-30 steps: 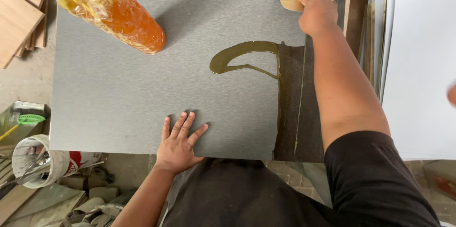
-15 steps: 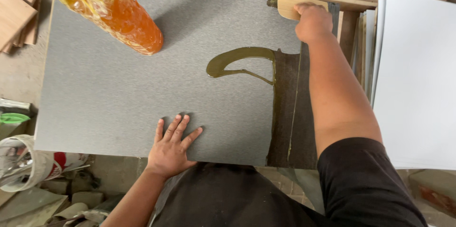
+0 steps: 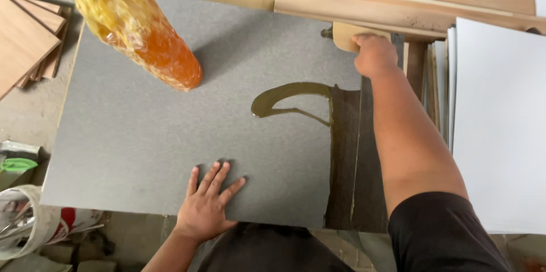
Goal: The person applies liquid adhesive from a bottle onto a laminate sheet and spreads it across the surface with a scraper by hand.
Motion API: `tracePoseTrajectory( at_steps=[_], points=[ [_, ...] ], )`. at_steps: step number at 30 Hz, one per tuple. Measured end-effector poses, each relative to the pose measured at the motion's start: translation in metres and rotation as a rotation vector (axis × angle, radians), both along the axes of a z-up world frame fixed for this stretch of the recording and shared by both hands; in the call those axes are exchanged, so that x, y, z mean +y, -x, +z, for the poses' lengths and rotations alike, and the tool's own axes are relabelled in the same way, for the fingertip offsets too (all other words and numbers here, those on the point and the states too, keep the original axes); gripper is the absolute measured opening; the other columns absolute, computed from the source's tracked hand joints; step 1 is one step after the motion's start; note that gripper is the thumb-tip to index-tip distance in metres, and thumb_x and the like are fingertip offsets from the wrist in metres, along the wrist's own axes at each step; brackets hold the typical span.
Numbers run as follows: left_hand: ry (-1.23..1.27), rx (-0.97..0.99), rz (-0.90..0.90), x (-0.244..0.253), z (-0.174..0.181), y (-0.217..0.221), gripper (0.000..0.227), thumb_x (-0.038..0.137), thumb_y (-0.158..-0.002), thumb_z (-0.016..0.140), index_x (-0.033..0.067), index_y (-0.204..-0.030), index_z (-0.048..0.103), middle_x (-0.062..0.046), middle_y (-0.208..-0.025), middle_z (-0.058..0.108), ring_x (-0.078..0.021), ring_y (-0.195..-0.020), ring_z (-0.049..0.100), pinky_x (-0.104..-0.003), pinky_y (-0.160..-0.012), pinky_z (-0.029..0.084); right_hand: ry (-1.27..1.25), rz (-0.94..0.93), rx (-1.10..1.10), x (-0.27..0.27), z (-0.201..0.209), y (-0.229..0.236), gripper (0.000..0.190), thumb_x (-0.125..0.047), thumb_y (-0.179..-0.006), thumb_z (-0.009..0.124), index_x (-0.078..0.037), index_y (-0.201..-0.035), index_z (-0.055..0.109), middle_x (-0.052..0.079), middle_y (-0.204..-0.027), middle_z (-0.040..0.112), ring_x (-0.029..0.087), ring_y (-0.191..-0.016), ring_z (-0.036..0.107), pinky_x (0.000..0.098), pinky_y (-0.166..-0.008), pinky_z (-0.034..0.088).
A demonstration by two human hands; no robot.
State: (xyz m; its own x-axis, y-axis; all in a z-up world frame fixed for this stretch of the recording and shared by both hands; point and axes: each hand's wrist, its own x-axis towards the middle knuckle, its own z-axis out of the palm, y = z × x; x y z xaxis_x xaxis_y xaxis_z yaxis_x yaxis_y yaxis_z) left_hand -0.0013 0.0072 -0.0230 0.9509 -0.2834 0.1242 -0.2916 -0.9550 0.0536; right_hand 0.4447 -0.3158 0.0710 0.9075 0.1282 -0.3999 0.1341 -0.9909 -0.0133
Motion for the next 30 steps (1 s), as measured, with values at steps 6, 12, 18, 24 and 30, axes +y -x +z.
tracePoseTrajectory(
  at_steps=[6,12,18,24,30],
  points=[
    [0.025,-0.046,-0.005,0.0,0.003,-0.002,0.126,0.082,-0.043,0.072,0.0374,-0.155,0.036,-0.009,-0.172,0.019,-0.0264,-0.164,0.008,-0.062,-0.129,0.004,0.092,-0.08,0.124,0.012,0.016,0.001,0.084,0.005,-0.093,0.049,-0.037,-0.163,0.031,-0.002,-0.165,0.036,0.032,-0.144,0.043,0.0509,-0.099,0.054],
    [0.013,-0.155,-0.03,0.002,-0.001,-0.004,0.136,0.091,-0.039,0.071,0.0373,-0.157,0.031,-0.007,-0.175,0.013,-0.026,-0.165,0.006,-0.06,-0.129,0.005,0.032,-0.081,0.078,0.009,0.015,0.006,0.083,0.008,-0.089,0.046,-0.033,-0.161,0.038,-0.001,-0.161,0.045,0.031,-0.139,0.05,0.0472,-0.089,0.057],
    [0.059,-0.019,-0.013,0.0,0.004,-0.003,0.115,0.081,-0.05,0.075,0.0365,-0.151,0.043,-0.01,-0.17,0.023,-0.0271,-0.161,0.013,-0.063,-0.127,0.006,0.05,-0.119,0.12,0.011,0.018,0.004,0.082,0.005,-0.093,0.046,-0.037,-0.162,0.035,0.002,-0.161,0.043,0.034,-0.137,0.051,0.0489,-0.086,0.058],
    [0.024,-0.032,-0.006,-0.001,0.003,-0.001,0.119,0.083,-0.049,0.071,0.0373,-0.153,0.039,-0.009,-0.172,0.02,-0.0261,-0.163,0.009,-0.063,-0.128,0.005,0.057,-0.094,0.118,0.01,0.018,0.002,0.084,0.008,-0.091,0.048,-0.035,-0.163,0.034,0.0,-0.161,0.043,0.032,-0.138,0.05,0.0489,-0.084,0.058],
    [0.018,-0.049,-0.022,0.0,0.006,-0.003,0.119,0.084,-0.051,0.069,0.0365,-0.154,0.035,-0.01,-0.173,0.016,-0.027,-0.164,0.006,-0.062,-0.129,0.002,0.062,-0.075,0.117,0.007,0.014,-0.002,0.087,0.01,-0.087,0.046,-0.034,-0.162,0.037,0.0,-0.16,0.046,0.031,-0.14,0.049,0.0488,-0.087,0.058]
  ],
)
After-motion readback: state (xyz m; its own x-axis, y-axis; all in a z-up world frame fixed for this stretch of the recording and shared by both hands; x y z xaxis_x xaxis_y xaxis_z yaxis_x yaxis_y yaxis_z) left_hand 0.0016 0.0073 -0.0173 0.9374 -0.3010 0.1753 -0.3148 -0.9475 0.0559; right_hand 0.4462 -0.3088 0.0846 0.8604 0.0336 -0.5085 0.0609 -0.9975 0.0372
